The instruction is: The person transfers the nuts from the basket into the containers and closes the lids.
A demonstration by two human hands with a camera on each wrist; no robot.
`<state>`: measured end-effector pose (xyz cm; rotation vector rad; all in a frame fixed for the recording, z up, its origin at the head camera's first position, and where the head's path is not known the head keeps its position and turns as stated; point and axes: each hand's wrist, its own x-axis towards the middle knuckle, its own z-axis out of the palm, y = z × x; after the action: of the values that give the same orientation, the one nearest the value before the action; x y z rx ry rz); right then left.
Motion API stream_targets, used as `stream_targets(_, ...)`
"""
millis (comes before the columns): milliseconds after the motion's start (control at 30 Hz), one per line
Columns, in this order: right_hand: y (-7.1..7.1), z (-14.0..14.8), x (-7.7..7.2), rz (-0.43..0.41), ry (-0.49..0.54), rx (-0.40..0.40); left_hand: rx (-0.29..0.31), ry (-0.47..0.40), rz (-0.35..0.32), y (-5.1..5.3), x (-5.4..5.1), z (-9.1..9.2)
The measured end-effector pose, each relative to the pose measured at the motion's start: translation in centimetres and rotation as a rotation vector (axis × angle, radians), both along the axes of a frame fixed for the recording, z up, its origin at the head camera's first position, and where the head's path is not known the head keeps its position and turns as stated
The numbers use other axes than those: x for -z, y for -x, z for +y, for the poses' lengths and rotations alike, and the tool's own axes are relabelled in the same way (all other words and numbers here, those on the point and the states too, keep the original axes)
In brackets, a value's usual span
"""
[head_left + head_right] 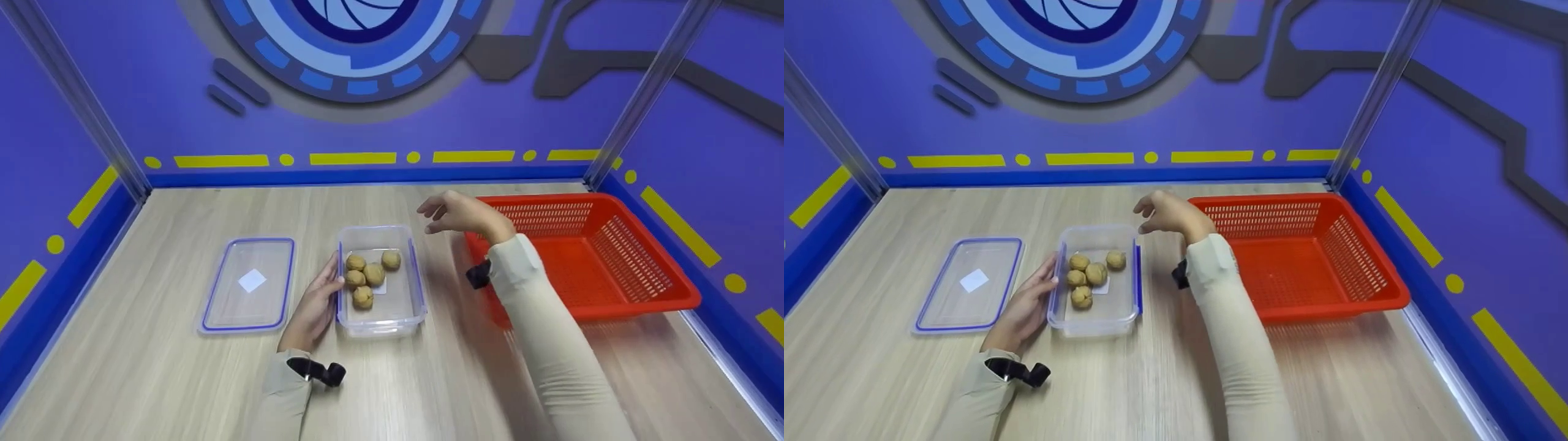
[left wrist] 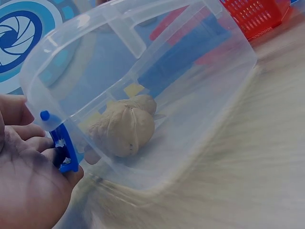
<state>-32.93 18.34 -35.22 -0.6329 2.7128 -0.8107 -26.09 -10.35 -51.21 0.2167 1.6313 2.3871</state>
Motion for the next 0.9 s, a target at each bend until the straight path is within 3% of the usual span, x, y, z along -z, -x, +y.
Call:
stream_targets(367,0.0,5.1,0.3,0.018,0.029,0.050,-0.012,0.010,-0.006,0.0,-0.1,-0.1)
stream_targets(667,0.1,9.4,2.4,0.030,0.028,0.083,-0.016,0.012,-0.009,0.0,-0.1,0.0)
stream_targets(900,0.2,11.2,4.0,-0.007,0.035,0.085,-0.021,0.014,-0.019,-0.1,-0.2,0.0)
